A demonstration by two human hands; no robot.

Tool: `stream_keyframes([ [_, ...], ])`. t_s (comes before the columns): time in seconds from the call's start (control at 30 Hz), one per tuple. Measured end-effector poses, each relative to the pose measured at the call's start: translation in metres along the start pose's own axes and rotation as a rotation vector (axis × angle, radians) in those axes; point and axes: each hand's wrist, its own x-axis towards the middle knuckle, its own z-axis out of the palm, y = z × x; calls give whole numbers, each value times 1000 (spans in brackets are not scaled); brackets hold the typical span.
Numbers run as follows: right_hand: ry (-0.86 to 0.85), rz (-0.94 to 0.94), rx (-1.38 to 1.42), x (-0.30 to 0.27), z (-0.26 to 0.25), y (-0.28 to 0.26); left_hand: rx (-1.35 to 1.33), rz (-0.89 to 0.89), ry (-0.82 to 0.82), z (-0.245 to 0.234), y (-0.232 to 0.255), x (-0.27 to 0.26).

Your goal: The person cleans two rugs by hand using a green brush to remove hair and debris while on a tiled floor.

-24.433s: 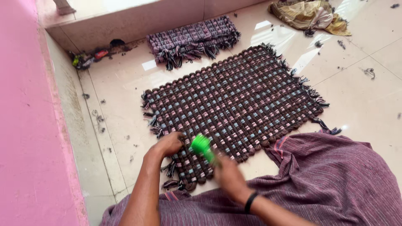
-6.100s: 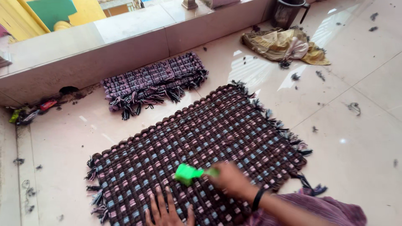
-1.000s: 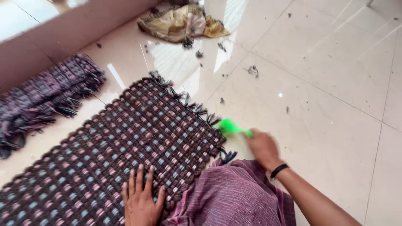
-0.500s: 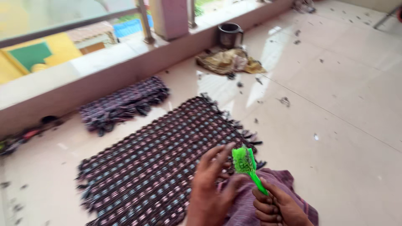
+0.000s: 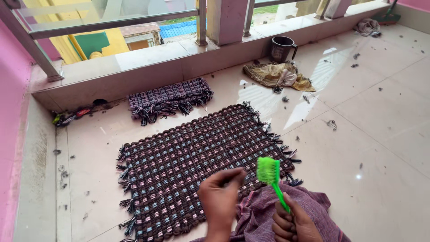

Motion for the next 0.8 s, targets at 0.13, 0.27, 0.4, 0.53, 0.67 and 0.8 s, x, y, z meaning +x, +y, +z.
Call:
stream_keyframes([
  [0.13, -220, 55, 44, 6, -14, 13, -249, -112, 8, -15, -19, 5],
  [0.27, -492, 148, 31, 9, -23, 17, -329, -175, -65, -13, -17, -8],
  [0.4, -488, 184, 29, 15, -34, 22, -297, -253, -103, -9, -7, -14],
  [0.53, -450, 172, 51, 17, -39, 28, -253, -181, -135, -3, -8, -15],
  [0.67, -251, 161, 61, 17, -33, 34, -102, -175, 69, 2, -15, -15],
  [0.8, -168, 156, -21, 19, -28, 35, -236, -4, 1, 5, -50, -4],
])
